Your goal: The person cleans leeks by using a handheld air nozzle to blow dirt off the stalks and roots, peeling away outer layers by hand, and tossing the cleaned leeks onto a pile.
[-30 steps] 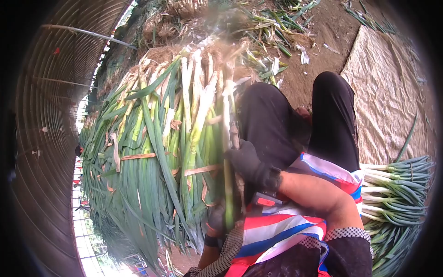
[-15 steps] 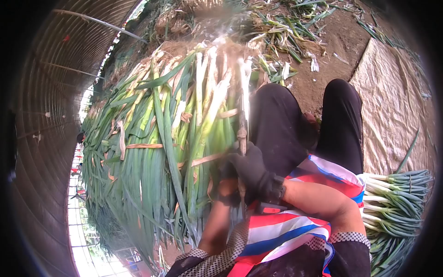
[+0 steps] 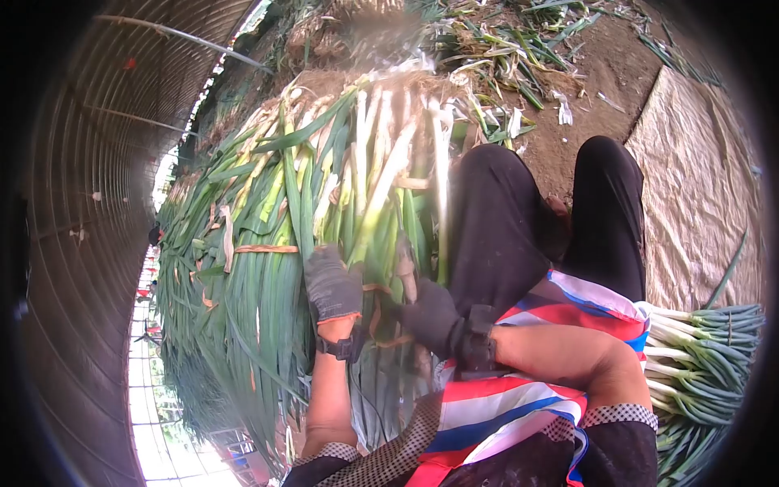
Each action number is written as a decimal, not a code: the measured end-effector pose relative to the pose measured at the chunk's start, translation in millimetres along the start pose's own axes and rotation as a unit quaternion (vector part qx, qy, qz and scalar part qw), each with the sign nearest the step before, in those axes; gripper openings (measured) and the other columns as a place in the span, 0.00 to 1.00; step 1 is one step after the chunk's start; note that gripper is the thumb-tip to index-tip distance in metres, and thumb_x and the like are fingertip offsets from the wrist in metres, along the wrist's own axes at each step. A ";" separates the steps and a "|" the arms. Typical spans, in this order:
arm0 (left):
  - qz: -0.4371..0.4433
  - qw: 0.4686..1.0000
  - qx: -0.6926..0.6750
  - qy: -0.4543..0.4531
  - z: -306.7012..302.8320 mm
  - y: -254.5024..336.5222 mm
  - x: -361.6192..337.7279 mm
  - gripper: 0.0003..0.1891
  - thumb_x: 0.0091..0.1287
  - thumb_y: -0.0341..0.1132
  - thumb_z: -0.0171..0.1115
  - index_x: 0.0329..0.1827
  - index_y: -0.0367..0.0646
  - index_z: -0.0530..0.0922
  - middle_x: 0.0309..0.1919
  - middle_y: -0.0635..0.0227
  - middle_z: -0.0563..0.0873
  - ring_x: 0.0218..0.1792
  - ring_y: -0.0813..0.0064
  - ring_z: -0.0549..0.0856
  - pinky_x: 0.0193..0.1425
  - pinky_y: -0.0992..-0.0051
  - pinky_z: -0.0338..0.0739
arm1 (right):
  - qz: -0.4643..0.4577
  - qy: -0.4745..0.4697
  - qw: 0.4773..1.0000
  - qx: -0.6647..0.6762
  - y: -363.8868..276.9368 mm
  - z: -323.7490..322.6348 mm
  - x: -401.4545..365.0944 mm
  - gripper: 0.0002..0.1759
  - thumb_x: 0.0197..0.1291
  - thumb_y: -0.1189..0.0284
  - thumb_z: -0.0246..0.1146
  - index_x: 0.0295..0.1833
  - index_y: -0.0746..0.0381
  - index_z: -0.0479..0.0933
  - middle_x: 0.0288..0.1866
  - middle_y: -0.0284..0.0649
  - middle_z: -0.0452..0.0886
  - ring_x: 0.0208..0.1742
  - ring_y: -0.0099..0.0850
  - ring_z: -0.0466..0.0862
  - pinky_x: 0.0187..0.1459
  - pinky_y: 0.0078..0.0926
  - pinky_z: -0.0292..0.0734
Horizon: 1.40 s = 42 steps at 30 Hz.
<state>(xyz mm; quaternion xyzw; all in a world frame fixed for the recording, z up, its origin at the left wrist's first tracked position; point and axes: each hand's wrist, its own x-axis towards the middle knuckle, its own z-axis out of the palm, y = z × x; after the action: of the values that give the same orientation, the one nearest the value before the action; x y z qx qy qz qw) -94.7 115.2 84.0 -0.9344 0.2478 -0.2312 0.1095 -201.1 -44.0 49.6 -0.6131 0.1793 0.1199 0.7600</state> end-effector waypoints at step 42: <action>-0.171 0.925 -0.247 -0.231 -26.9 63.5 -57.9 0.26 0.52 0.34 0.65 0.57 0.41 0.74 0.43 0.48 0.83 0.46 0.48 0.81 0.51 0.60 0.75 | -0.042 0.014 0.991 0.124 -36.6 -59.3 73.2 0.13 0.51 0.69 0.63 0.23 0.69 0.73 0.17 0.35 0.70 0.20 0.25 0.71 0.24 0.30 0.68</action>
<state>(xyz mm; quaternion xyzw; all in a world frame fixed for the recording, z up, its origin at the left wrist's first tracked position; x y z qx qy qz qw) -178.6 88.3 65.3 -0.9875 0.1014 0.0440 -0.1122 -127.4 -112.6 40.5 -0.5225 0.1770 0.0559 0.8322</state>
